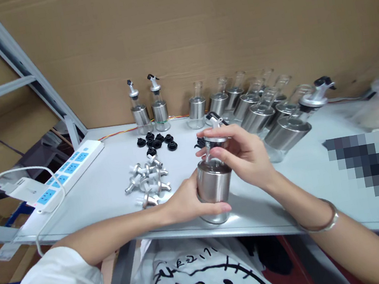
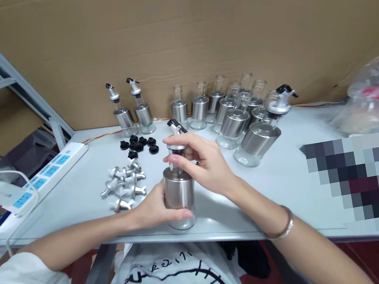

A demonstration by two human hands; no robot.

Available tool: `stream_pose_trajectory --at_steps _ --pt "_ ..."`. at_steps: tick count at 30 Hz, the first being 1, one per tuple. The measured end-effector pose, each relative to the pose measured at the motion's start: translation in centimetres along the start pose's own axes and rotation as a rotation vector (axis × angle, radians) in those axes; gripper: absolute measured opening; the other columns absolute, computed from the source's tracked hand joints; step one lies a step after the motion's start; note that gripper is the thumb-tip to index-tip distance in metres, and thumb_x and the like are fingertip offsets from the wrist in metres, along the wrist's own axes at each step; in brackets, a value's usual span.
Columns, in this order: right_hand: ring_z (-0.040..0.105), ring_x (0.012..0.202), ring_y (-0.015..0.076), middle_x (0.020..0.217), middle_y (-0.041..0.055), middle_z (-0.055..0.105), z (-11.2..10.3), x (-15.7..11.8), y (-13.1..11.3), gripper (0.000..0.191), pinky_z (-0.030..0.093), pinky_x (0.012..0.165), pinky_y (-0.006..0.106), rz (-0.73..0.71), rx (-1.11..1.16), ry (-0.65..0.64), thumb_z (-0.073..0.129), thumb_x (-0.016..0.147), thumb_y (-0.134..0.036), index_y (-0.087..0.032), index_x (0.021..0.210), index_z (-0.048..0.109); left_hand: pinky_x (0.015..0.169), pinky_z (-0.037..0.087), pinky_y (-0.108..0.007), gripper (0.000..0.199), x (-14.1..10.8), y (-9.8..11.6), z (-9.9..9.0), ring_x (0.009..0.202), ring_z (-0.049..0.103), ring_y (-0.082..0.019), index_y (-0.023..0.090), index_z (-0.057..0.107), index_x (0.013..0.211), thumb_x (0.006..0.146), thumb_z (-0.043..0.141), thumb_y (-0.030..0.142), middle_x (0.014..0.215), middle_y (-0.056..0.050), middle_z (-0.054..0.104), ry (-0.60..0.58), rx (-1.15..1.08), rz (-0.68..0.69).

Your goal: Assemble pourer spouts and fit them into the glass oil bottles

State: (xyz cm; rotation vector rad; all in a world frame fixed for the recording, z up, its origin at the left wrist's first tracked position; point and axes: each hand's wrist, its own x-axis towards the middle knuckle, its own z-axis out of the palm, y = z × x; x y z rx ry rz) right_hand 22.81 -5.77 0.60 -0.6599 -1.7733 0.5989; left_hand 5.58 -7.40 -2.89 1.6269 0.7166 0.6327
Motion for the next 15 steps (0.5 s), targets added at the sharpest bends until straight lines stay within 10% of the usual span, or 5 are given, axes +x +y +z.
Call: stream_pose_trajectory --at_steps 15 --pt "0.073 0.078 0.0146 0.108 0.0001 0.061 0.63 -0.10 0.10 0.030 0.063 0.068 0.031 0.194 0.357 -0.020 0.070 0.084 -0.028 -0.027 0.107 0.051 0.085 0.050 -0.041 0.076 0.10 -0.27 -0.01 0.100 0.057 -0.027 0.019 0.044 0.127 0.065 0.081 0.044 0.111 -0.009 0.060 0.007 0.005 0.021"
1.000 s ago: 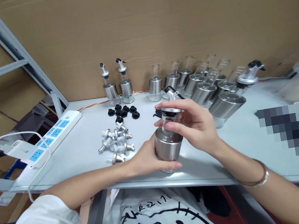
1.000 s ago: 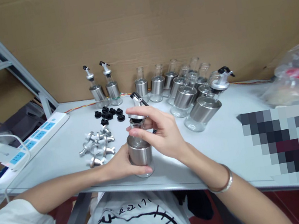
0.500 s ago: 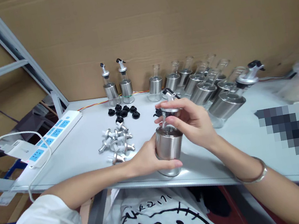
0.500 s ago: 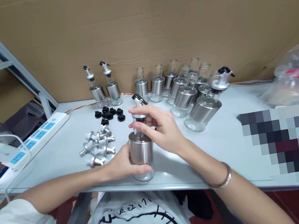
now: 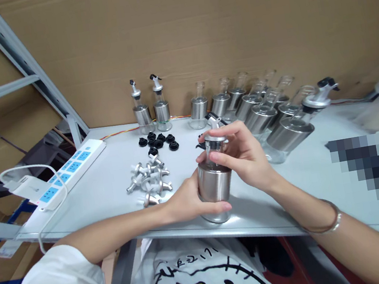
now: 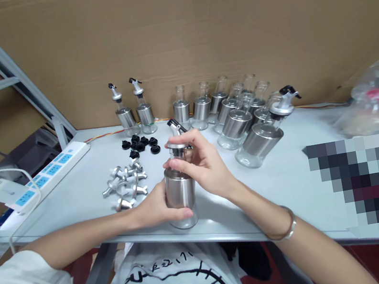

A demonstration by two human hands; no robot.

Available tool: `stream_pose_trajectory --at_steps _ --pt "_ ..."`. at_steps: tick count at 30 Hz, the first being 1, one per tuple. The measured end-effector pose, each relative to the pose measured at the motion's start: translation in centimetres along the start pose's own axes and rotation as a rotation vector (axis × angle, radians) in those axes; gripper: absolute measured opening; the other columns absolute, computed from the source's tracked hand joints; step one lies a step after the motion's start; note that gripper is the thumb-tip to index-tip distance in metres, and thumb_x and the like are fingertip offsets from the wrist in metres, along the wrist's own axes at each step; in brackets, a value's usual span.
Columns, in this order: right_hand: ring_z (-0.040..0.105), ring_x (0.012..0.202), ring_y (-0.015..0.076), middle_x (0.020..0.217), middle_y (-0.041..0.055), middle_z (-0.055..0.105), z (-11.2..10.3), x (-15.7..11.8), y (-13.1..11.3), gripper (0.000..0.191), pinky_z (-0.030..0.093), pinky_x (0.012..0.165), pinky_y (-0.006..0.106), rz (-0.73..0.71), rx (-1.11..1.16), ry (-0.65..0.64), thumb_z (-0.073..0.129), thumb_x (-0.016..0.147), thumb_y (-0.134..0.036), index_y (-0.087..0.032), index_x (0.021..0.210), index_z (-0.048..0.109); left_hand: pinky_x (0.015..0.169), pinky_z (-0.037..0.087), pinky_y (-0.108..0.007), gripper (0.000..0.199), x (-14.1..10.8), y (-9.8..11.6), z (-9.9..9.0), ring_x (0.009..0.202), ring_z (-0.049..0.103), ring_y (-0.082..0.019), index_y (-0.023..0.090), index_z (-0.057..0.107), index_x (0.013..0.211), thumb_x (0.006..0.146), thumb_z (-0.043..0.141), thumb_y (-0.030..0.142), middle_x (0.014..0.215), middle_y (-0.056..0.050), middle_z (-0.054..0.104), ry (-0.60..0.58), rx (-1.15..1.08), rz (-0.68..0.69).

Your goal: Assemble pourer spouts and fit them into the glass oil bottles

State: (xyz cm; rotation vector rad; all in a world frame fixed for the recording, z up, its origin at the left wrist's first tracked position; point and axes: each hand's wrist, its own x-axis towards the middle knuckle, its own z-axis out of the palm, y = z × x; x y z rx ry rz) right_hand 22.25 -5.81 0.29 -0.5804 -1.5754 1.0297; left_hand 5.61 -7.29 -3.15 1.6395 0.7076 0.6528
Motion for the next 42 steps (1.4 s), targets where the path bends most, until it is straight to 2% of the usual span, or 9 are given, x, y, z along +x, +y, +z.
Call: stream_pose_trajectory --at_steps 8,12,14,18,21,25,30,35,42 --pt "0.074 0.069 0.0163 0.093 -0.0016 0.066 0.4 0.1 -0.6 0.022 0.064 0.061 0.030 -0.048 -0.016 0.027 0.071 0.083 -0.027 -0.024 0.099 0.056 0.090 0.048 -0.046 0.081 -0.1 0.0 0.0 0.107 0.056 -0.030 0.019 0.042 0.130 0.065 0.081 0.047 0.119 -0.011 0.058 -0.028 0.009 0.008" --pt "0.075 0.073 0.0168 0.102 0.0020 0.066 0.5 -0.2 -0.7 0.020 0.064 0.064 0.030 -0.076 -0.081 0.054 0.068 0.086 -0.029 -0.023 0.102 0.058 0.099 0.044 -0.051 0.090 -0.4 0.2 -0.1 0.120 0.050 -0.034 0.019 0.036 0.136 0.066 0.079 0.054 0.131 -0.015 0.051 -0.033 0.047 0.033" --pt "0.074 0.076 0.0159 0.111 0.0038 0.065 0.5 -0.3 -0.7 0.022 0.065 0.067 0.032 -0.091 -0.096 0.042 0.064 0.089 -0.028 -0.025 0.108 0.056 0.106 0.038 -0.054 0.090 -0.7 0.8 -0.1 0.131 0.041 -0.036 0.018 0.028 0.142 0.074 0.070 0.058 0.142 -0.017 0.042 -0.043 0.037 0.070" --pt "0.074 0.078 0.0149 0.129 0.0059 0.060 0.3 -0.1 -0.5 0.047 0.066 0.066 0.032 -0.178 -0.099 0.030 0.057 0.093 -0.023 -0.037 0.133 0.036 0.108 0.038 -0.053 0.083 -1.1 2.7 -0.5 0.137 0.037 -0.033 0.022 0.016 0.150 0.086 0.060 0.051 0.155 -0.016 0.026 -0.029 -0.031 0.049" --pt "0.074 0.083 0.0163 0.134 0.0068 0.058 0.5 0.1 -0.1 0.060 0.065 0.065 0.031 -0.247 -0.148 0.061 0.053 0.095 -0.020 -0.042 0.142 0.023 0.103 0.043 -0.049 0.083 -0.5 4.3 -1.4 0.129 0.046 -0.032 0.024 0.026 0.148 0.080 0.069 0.044 0.149 -0.014 0.039 0.004 0.060 0.039" --pt "0.069 0.102 0.0190 0.136 0.0056 0.055 0.4 0.5 0.4 0.057 0.064 0.073 0.034 -0.369 -0.204 0.252 0.055 0.093 -0.018 -0.041 0.139 0.030 0.089 0.049 -0.043 0.061 1.4 6.1 -3.2 0.097 0.061 -0.025 0.017 0.054 0.125 0.073 0.076 0.042 0.117 -0.011 0.064 0.018 0.269 0.024" --pt "0.064 0.108 0.0184 0.131 0.0039 0.057 -0.7 1.1 0.0 0.042 0.060 0.080 0.036 -0.441 -0.244 0.472 0.055 0.092 -0.022 -0.035 0.129 0.042 0.083 0.049 -0.036 0.060 5.8 7.4 -6.8 0.093 0.061 -0.021 0.015 0.050 0.116 0.069 0.080 0.037 0.117 -0.012 0.062 0.261 0.389 0.205" --pt "0.065 0.097 0.0174 0.117 0.0043 0.059 -1.1 1.1 -0.2 0.033 0.059 0.071 0.031 -0.382 -0.264 0.467 0.056 0.091 -0.021 -0.032 0.122 0.048 0.085 0.047 -0.037 0.057 10.9 6.3 -10.7 0.090 0.063 -0.023 0.011 0.046 0.118 0.075 0.075 0.034 0.105 -0.012 0.066 0.508 0.605 0.175" --pt "0.063 0.094 0.0174 0.108 0.0051 0.061 -0.9 0.7 -0.1 0.024 0.057 0.067 0.030 -0.317 -0.323 0.394 0.055 0.092 -0.023 -0.028 0.116 0.050 0.099 0.044 -0.040 0.055 13.9 2.4 -10.8 0.114 0.059 -0.029 0.005 0.042 0.126 0.081 0.070 0.023 0.117 -0.020 0.063 0.500 0.685 0.053"
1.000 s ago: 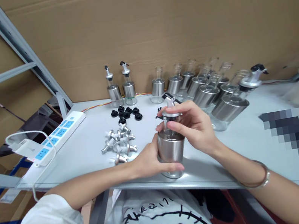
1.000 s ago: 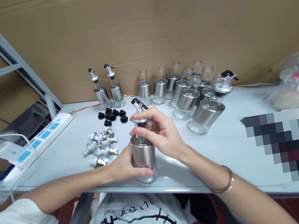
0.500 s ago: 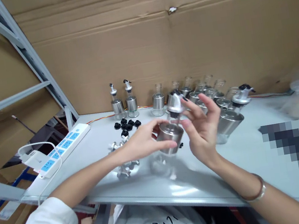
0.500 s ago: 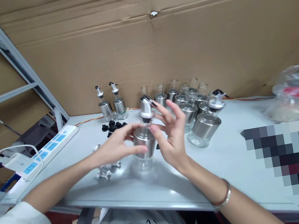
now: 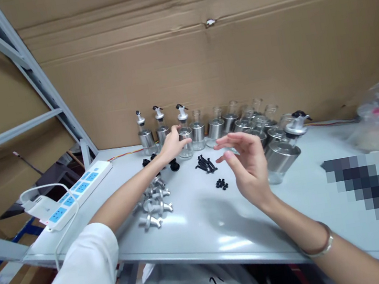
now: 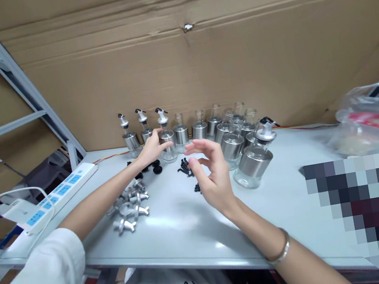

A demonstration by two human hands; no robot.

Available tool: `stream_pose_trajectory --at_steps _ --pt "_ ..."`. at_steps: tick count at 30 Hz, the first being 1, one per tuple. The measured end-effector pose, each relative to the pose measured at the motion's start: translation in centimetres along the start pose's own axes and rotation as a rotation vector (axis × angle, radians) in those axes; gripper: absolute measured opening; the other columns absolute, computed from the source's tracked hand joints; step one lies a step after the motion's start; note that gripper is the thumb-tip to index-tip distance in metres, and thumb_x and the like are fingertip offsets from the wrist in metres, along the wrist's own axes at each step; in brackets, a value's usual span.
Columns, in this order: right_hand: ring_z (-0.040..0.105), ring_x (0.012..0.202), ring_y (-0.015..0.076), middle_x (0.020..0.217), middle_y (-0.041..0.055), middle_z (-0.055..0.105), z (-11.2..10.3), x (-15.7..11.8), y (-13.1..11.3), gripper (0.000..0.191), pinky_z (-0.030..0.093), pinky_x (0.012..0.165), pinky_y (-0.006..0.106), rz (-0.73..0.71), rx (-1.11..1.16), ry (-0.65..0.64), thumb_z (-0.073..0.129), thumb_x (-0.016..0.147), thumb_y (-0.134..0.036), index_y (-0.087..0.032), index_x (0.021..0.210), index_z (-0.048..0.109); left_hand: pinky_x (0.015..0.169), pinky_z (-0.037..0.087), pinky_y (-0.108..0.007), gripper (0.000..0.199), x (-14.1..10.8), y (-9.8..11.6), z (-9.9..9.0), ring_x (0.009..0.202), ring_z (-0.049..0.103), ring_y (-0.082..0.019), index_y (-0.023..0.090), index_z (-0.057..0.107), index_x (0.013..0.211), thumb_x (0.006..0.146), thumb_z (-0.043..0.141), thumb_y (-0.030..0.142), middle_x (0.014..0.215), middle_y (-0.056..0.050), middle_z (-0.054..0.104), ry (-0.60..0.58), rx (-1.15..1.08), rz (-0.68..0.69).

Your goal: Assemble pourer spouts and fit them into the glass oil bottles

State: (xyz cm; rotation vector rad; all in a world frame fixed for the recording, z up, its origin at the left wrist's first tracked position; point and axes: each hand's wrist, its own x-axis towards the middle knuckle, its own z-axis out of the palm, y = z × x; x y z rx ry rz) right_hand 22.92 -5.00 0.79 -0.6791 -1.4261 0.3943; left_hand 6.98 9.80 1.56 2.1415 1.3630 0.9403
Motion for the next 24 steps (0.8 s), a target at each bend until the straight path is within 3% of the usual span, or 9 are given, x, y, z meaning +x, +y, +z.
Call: stream_pose_trajectory --at_steps 5,16,21,24 --pt "0.064 0.091 0.0164 0.104 0.0033 0.062 -0.1 0.0 0.0 0.023 0.057 0.065 0.029 0.006 0.019 -0.015 0.056 0.092 -0.022 -0.029 0.114 0.052 0.108 0.037 -0.042 0.056 0.8 -1.0 1.3 0.129 0.048 -0.031 0.004 0.038 0.129 0.082 0.066 0.015 0.135 -0.026 0.050 0.013 0.008 0.019" --pt "0.064 0.077 0.0124 0.085 -0.0004 0.064 -0.1 -0.4 0.6 0.013 0.055 0.065 0.026 0.064 0.016 -0.116 0.053 0.093 -0.017 -0.025 0.103 0.056 0.121 0.019 -0.048 0.065 2.8 -2.5 2.5 0.147 0.021 -0.035 -0.002 0.023 0.142 0.083 0.051 0.006 0.151 -0.033 0.025 0.043 -0.011 0.034" --pt "0.064 0.074 0.0132 0.082 0.0004 0.065 -0.3 -0.3 0.4 0.007 0.054 0.066 0.027 0.054 -0.062 -0.151 0.054 0.093 -0.020 -0.023 0.096 0.059 0.123 0.014 -0.046 0.073 2.2 -1.3 1.8 0.149 0.012 -0.033 -0.004 0.019 0.145 0.078 0.046 -0.003 0.156 -0.031 0.014 0.058 -0.021 0.030" --pt "0.063 0.070 0.0131 0.079 0.0019 0.065 -0.4 0.0 -0.1 0.012 0.051 0.064 0.026 0.034 -0.163 -0.256 0.051 0.094 -0.021 -0.020 0.088 0.061 0.121 0.021 -0.044 0.066 0.2 -0.2 0.3 0.147 0.021 -0.030 0.001 0.027 0.144 0.081 0.046 0.001 0.156 -0.025 0.022 0.077 -0.033 0.051"
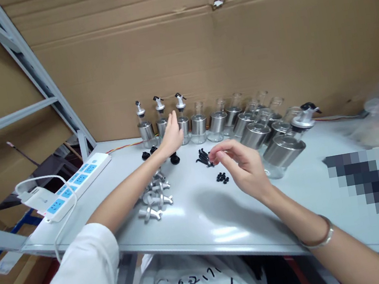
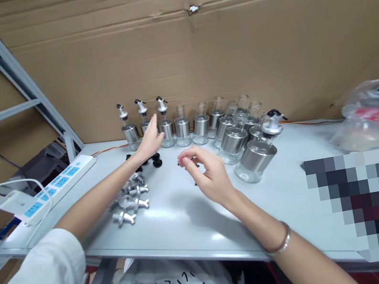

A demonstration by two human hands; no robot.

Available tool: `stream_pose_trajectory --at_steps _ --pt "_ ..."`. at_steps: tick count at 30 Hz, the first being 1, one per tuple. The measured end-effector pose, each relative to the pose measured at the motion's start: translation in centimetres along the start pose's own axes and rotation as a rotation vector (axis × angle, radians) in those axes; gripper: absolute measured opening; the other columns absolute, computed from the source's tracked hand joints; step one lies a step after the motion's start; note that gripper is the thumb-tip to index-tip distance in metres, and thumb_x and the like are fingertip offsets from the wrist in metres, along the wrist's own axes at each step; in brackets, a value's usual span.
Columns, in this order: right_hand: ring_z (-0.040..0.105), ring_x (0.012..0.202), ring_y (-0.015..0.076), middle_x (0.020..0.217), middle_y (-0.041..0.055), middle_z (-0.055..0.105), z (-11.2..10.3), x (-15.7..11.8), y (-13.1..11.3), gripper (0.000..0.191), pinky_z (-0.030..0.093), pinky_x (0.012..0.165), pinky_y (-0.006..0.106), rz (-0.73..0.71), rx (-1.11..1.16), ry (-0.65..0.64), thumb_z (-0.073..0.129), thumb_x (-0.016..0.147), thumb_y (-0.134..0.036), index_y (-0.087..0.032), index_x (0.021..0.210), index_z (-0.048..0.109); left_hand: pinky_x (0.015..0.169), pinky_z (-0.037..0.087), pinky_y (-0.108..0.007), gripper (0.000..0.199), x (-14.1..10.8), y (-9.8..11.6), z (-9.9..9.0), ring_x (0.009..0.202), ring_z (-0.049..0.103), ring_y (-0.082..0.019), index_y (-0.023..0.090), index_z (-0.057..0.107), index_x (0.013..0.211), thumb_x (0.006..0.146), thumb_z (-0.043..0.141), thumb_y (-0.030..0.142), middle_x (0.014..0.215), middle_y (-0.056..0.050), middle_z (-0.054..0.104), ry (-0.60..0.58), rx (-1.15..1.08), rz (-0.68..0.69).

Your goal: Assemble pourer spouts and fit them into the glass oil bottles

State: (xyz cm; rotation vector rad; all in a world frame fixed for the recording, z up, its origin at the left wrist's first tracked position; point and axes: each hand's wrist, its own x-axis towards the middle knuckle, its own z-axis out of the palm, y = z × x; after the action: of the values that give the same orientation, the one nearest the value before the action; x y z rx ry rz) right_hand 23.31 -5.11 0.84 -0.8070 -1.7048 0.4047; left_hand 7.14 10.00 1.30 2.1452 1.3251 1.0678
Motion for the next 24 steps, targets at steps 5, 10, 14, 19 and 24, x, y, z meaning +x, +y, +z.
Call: stream_pose_trajectory --at_steps 5,10,14,19,24 --pt "0.047 0.051 0.0087 0.055 -0.0026 0.049 0.4 0.2 -0.6 0.036 0.038 0.052 0.022 -0.136 -0.150 -0.222 0.046 0.094 -0.019 -0.019 0.058 0.045 0.089 0.052 -0.033 0.023 -6.0 1.9 -3.4 0.099 0.068 -0.020 0.015 0.061 0.107 0.093 0.045 0.024 0.106 -0.009 0.071 -0.113 -0.080 0.277" --pt "0.015 0.046 0.0063 0.053 -0.0070 0.015 1.2 -0.4 -0.4 0.049 0.018 0.042 0.023 -0.227 -0.182 -0.225 0.053 0.089 -0.014 -0.021 0.061 0.013 0.075 0.050 -0.028 0.016 -10.6 1.4 -4.5 0.079 0.066 -0.016 0.014 0.060 0.094 0.093 0.044 0.017 0.085 -0.007 0.070 0.018 0.184 0.650" --pt "0.011 0.048 0.0065 0.056 -0.0067 0.011 1.2 -0.5 -0.5 0.050 0.014 0.041 0.023 -0.294 -0.220 -0.223 0.054 0.090 -0.014 -0.021 0.063 0.012 0.053 0.040 -0.022 0.014 -11.6 0.5 -4.2 0.056 0.059 -0.011 0.016 0.056 0.091 0.094 0.044 0.021 0.071 -0.001 0.064 -0.018 0.382 0.785" --pt "0.016 0.042 0.0059 0.052 -0.0071 0.015 1.0 -0.4 -0.9 0.046 0.017 0.039 0.022 -0.396 -0.270 -0.288 0.042 0.099 -0.025 -0.022 0.061 0.016 0.043 0.025 -0.022 0.024 -11.4 -0.4 -4.6 0.039 0.044 -0.010 0.019 0.051 0.077 0.096 0.043 0.031 0.051 0.006 0.050 0.027 0.495 0.761" --pt "0.020 0.036 0.0076 0.048 -0.0078 0.021 1.0 -0.7 -0.6 0.040 0.021 0.037 0.022 -0.323 -0.323 -0.241 0.029 0.103 -0.029 -0.023 0.064 0.024 0.045 0.022 -0.024 0.045 -10.5 -0.9 -6.1 0.037 0.027 -0.008 0.020 0.033 0.055 0.098 0.035 0.032 0.043 0.007 0.029 0.150 0.445 0.597"
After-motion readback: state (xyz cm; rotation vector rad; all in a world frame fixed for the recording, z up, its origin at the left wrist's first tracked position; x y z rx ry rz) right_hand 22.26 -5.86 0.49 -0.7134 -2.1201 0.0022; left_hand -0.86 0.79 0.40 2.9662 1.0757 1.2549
